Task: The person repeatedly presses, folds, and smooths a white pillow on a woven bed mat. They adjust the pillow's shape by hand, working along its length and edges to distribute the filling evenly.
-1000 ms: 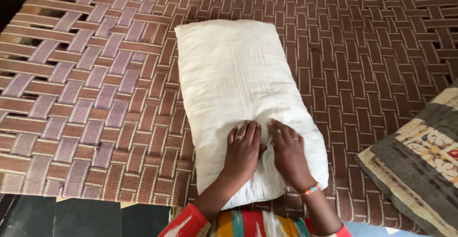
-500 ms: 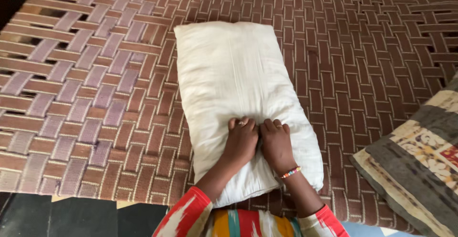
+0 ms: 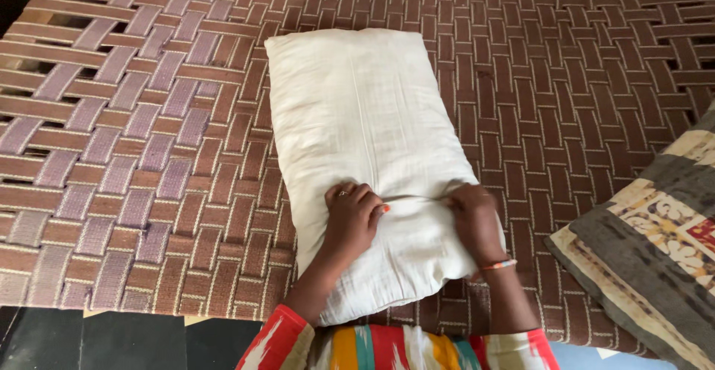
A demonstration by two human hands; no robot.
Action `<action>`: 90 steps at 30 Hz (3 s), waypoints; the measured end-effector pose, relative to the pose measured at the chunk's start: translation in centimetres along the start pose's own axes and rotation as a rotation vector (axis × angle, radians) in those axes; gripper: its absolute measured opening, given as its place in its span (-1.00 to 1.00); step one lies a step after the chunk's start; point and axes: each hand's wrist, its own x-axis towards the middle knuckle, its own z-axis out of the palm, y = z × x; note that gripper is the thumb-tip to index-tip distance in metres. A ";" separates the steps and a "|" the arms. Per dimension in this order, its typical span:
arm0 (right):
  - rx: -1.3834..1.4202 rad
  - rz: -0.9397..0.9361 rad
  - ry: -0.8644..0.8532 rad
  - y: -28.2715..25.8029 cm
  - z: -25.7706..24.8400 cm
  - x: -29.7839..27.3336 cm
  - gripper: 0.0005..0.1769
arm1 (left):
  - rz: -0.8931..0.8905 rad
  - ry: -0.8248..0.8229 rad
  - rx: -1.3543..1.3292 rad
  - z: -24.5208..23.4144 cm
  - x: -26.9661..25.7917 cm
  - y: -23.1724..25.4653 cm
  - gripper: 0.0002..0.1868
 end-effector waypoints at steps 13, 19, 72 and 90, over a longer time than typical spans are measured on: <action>0.233 0.165 0.064 -1.0 -0.2 -1.4 -0.72 | -0.046 -0.021 0.147 -0.5 -1.6 1.6 -0.46; -0.102 -0.125 -0.065 -10.1 3.6 -0.1 -0.47 | -0.014 -0.084 0.178 1.1 -0.5 2.5 -0.45; -0.089 -0.325 -0.190 -12.8 5.0 -0.4 -0.72 | 0.013 -0.064 0.193 -4.5 -5.9 -1.3 -0.76; -0.114 -0.346 -0.248 -10.5 1.0 -2.5 -0.89 | -0.014 0.009 0.134 -6.5 -10.2 0.7 -0.69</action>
